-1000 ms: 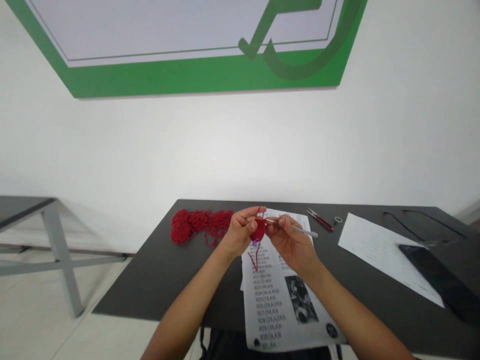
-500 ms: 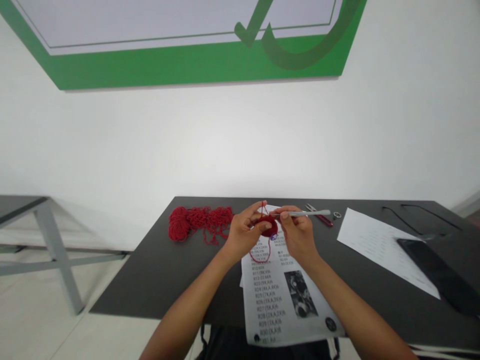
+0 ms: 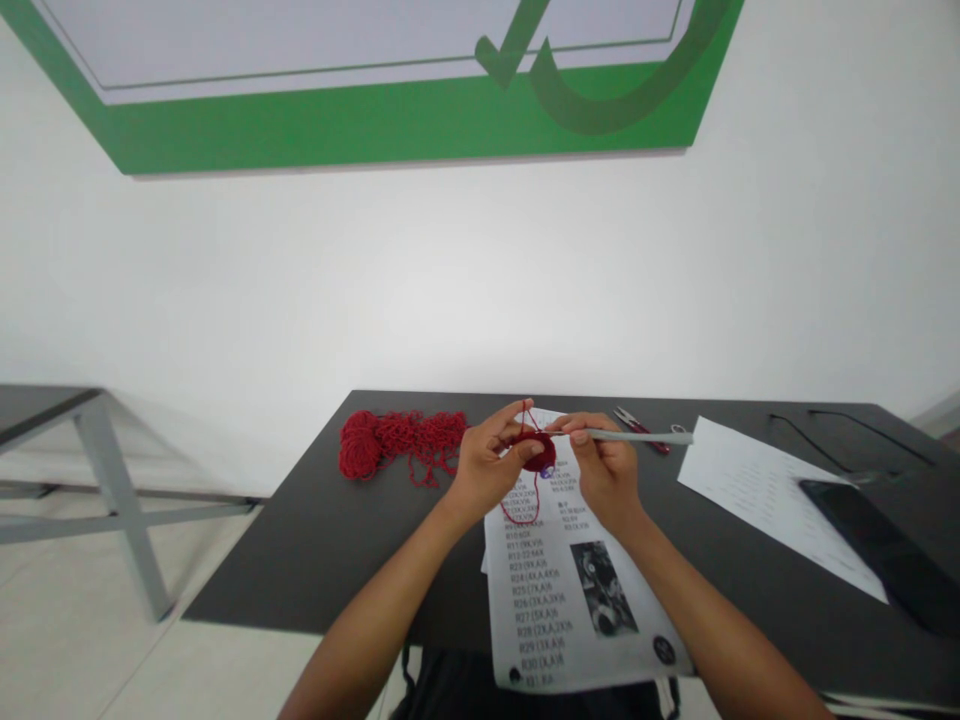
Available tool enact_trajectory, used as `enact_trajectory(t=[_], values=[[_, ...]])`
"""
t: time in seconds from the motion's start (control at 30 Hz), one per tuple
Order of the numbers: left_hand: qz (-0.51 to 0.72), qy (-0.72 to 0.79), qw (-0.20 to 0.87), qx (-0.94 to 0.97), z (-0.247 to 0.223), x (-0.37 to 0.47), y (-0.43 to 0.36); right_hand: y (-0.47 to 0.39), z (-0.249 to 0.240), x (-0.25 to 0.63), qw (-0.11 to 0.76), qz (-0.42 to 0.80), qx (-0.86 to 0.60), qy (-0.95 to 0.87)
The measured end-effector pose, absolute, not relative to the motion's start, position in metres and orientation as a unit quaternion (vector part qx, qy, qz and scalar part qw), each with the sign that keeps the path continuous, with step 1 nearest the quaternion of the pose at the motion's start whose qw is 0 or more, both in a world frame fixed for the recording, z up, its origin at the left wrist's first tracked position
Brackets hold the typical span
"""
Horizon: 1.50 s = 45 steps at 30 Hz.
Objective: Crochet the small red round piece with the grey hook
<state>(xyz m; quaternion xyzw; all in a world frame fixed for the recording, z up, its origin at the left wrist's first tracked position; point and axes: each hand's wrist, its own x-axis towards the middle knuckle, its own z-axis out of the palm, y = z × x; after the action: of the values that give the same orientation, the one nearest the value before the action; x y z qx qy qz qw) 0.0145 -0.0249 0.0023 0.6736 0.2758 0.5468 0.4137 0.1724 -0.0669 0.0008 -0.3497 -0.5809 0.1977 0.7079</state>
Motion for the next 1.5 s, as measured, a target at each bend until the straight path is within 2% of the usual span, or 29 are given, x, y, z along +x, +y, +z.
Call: enact_trajectory(t=[0.27,0.57,0.77,1.23,1.5], values=[[0.553,0.271,0.383,0.688,0.0040,0.0129,-0.0282,-0.0677,-0.0010,0.1684,0.728,0.212,-0.349,-0.550],[0.549,0.277,0.398,0.681,0.0027,0.0136,-0.0286,-0.0697,0.0023,0.1642,0.738,0.194,-0.358,-0.539],[0.555,0.269,0.396,0.680,0.0050,0.0134,-0.0295,-0.0710,0.0013,0.1665,0.732,0.203,-0.353,-0.547],[0.560,0.284,0.371,0.684,0.0057,0.0123,-0.0293,-0.0740,-0.0006,0.1722,0.695,0.113,-0.355,-0.615],[0.559,0.287,0.322,0.708,0.0072,0.0118,-0.0295,-0.0717,-0.0048,0.1718,0.692,0.115,-0.317,-0.639]])
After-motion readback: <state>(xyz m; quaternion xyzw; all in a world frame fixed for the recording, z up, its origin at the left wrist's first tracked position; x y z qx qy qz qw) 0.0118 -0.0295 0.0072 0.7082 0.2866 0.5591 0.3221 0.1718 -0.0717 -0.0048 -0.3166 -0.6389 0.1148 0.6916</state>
